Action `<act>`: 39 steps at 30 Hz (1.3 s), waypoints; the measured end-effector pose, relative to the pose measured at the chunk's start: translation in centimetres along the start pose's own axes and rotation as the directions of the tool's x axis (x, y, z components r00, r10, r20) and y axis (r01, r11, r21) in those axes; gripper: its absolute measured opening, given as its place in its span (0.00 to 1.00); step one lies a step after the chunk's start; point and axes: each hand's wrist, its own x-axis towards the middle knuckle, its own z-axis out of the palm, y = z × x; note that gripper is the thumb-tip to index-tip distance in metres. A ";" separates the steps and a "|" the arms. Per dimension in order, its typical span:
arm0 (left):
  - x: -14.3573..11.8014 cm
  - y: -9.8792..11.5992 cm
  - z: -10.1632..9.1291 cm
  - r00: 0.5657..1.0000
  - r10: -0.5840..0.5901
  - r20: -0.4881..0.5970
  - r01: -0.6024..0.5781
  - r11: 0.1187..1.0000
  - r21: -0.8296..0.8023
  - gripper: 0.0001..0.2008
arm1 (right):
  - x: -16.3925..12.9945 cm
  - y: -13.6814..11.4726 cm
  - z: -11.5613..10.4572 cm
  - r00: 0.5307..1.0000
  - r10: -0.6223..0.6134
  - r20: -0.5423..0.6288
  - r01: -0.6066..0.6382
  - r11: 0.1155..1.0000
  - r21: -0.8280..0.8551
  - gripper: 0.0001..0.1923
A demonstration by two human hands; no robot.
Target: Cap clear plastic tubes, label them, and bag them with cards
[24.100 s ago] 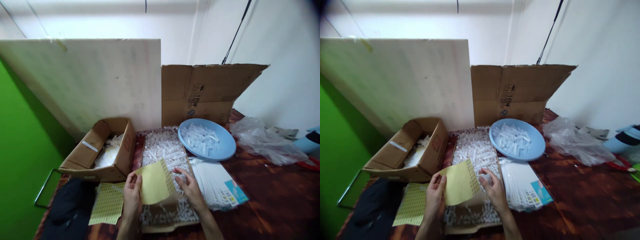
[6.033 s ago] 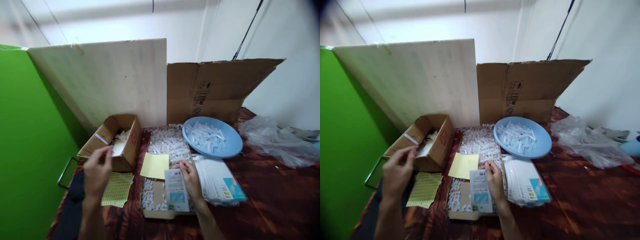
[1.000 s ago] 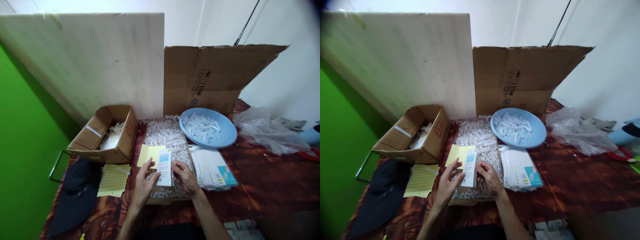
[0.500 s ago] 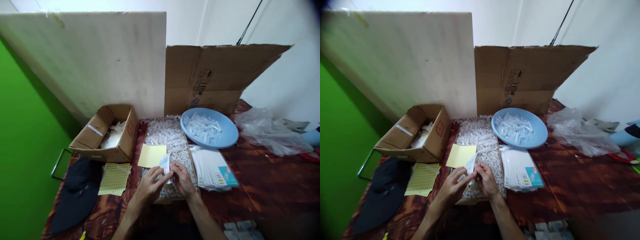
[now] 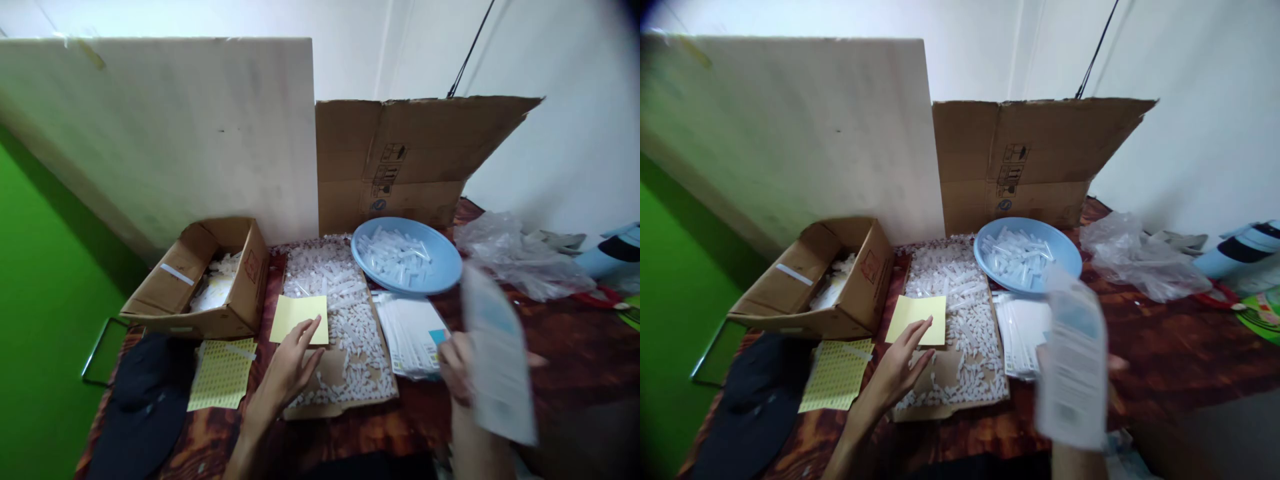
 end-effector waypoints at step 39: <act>2.6 0.7 5.9 0.825 -0.564 0.041 0.320 0.405 -0.857 0.13 | 14.3 -0.9 0.1 0.915 0.391 0.101 0.288 -0.457 -0.841 0.25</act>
